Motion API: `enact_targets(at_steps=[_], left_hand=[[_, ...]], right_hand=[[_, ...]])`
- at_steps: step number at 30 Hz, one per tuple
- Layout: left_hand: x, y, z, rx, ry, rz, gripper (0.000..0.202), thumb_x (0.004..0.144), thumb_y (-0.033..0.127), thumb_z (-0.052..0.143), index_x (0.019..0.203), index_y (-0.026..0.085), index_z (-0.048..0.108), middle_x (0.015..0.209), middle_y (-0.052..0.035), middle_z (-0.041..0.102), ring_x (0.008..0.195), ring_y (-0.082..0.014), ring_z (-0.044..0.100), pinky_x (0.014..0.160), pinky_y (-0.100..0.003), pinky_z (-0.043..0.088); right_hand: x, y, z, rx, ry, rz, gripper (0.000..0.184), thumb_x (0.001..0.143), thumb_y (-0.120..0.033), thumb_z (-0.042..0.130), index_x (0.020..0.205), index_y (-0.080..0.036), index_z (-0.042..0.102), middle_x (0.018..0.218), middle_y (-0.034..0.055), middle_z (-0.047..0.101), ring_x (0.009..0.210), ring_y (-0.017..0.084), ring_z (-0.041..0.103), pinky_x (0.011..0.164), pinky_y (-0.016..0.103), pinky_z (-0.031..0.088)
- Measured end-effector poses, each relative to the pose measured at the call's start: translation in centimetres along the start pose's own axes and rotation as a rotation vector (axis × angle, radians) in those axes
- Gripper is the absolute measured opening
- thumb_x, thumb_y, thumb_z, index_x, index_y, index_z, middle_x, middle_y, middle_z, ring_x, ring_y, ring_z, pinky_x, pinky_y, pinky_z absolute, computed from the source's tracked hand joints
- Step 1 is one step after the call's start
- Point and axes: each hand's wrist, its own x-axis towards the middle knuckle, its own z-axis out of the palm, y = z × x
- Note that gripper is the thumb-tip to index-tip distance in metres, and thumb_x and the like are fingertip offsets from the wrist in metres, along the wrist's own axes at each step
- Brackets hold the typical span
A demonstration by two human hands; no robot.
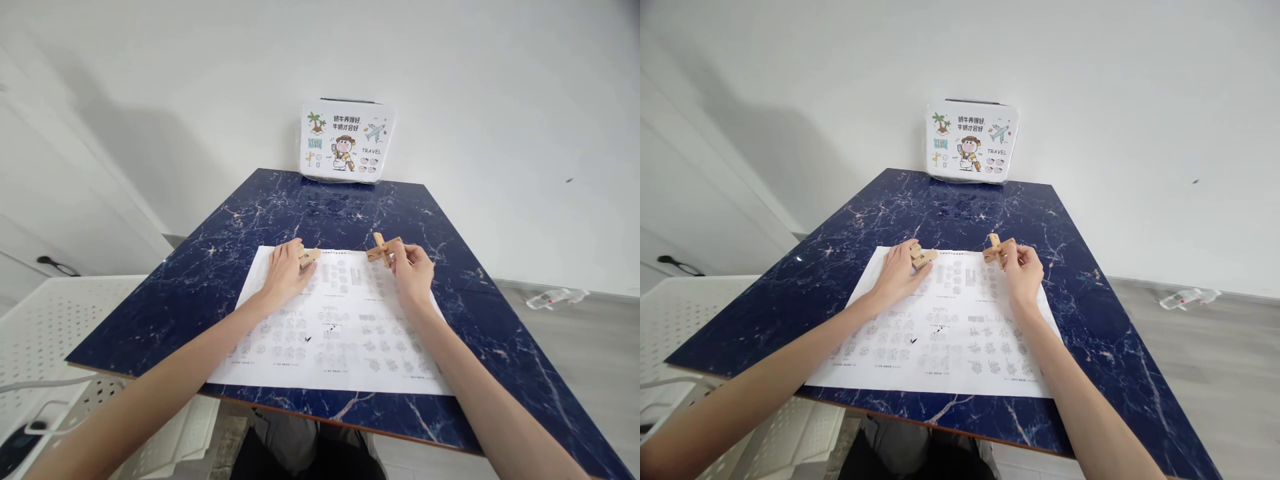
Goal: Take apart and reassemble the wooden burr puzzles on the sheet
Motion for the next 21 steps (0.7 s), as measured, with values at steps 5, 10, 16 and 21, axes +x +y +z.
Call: enact_targets(at_steps=[5, 10, 16, 21], left_hand=[[-0.1, 0.0, 0.1, -0.113, -0.028, 0.058, 0.051, 0.098, 0.034, 0.058, 0.142, 0.018, 0.038, 0.141, -0.0185, 0.056, 0.135, -0.0356, 0.051, 0.112, -0.055, 0.044], [-0.5, 0.7, 0.0, -0.236, -0.13, 0.082, 0.054, 0.1, 0.035, 0.057, 0.146, 0.02, 0.033, 0.147, -0.0195, 0.051, 0.139, -0.0342, 0.05, 0.112, -0.051, 0.047], [-1.0, 2.0, -0.7, -0.329, -0.241, 0.071, 0.063, 0.101, 0.038, 0.056, 0.154, 0.024, 0.026, 0.158, -0.0189, 0.045, 0.141, -0.0352, 0.052, 0.11, -0.051, 0.05], [-1.4, 2.7, -1.0, -0.338, -0.283, 0.071, 0.075, 0.098, 0.044, 0.06, 0.16, 0.026, 0.021, 0.166, -0.0171, 0.036, 0.149, -0.037, 0.043, 0.113, -0.052, 0.049]], right_hand=[[0.0, 0.1, 0.1, -0.035, 0.093, 0.028, 0.032, 0.087, -0.049, 0.066, 0.092, -0.017, 0.066, 0.088, 0.0069, 0.069, 0.077, 0.02, 0.062, 0.072, 0.034, 0.047], [0.5, 0.6, 0.2, -0.05, 0.153, 0.025, 0.025, 0.085, -0.038, 0.066, 0.099, -0.018, 0.06, 0.1, 0.0061, 0.063, 0.089, 0.021, 0.06, 0.082, 0.036, 0.048], [0.5, 0.4, 0.1, -0.103, 0.194, -0.096, 0.03, 0.085, -0.029, 0.062, 0.111, -0.019, 0.051, 0.123, 0.0139, 0.051, 0.106, 0.024, 0.056, 0.094, 0.044, 0.049], [-1.6, -2.5, 0.2, -0.222, 0.131, -0.538, 0.022, 0.091, -0.026, 0.058, 0.111, -0.021, 0.052, 0.12, 0.0135, 0.053, 0.117, 0.027, 0.052, 0.1, 0.049, 0.047]])
